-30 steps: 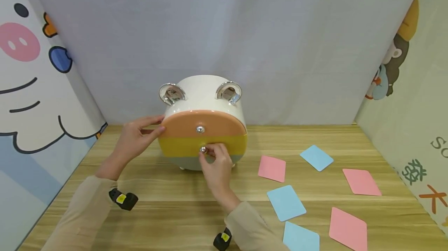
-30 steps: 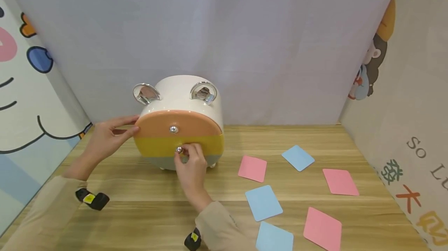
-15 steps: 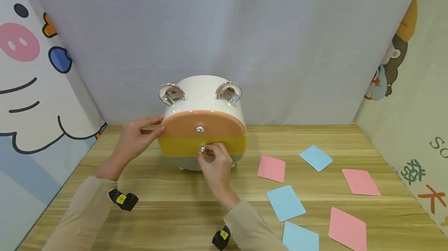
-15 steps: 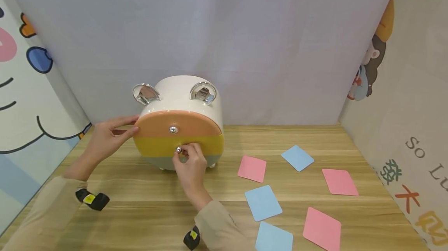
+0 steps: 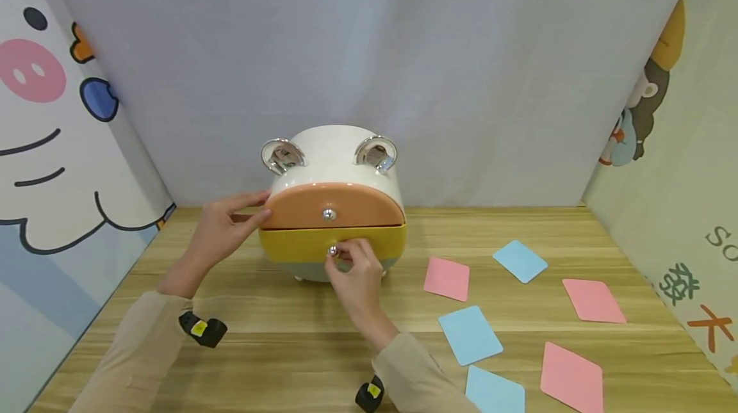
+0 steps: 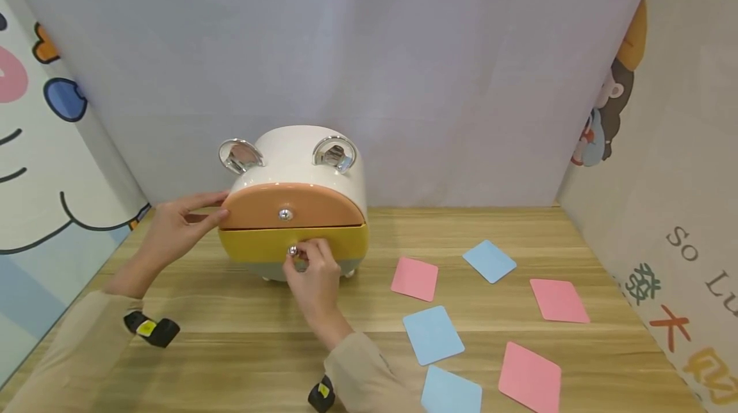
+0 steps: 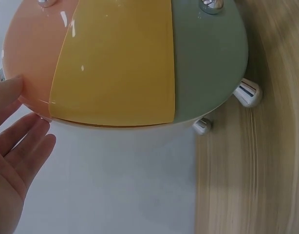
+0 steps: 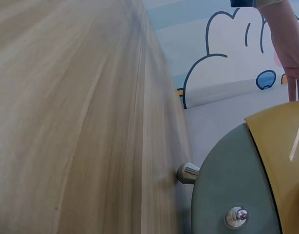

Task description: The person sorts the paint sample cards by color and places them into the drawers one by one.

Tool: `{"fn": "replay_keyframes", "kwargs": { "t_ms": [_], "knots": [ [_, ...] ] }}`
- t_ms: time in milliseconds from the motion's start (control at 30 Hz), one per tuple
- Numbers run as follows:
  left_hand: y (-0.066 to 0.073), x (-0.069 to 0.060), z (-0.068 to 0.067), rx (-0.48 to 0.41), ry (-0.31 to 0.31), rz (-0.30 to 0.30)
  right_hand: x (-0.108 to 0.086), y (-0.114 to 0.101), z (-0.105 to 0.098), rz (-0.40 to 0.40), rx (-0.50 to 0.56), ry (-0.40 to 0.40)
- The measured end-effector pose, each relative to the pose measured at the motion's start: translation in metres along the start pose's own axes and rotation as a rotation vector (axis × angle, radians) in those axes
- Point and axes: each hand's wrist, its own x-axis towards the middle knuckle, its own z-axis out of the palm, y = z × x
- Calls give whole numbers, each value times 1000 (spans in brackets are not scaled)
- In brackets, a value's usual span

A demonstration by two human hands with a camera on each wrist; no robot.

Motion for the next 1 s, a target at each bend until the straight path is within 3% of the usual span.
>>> {"fn": "replay_keyframes", "kwargs": {
  "t_ms": [567,1000],
  "knots": [
    [3,1,-1,-21,-7,-11,-15,-9,-16,-123,-14,-75],
    [5,0,-1,-19,-22,-26,-29,-23,-33,-146,9,-162]
  ]
}}
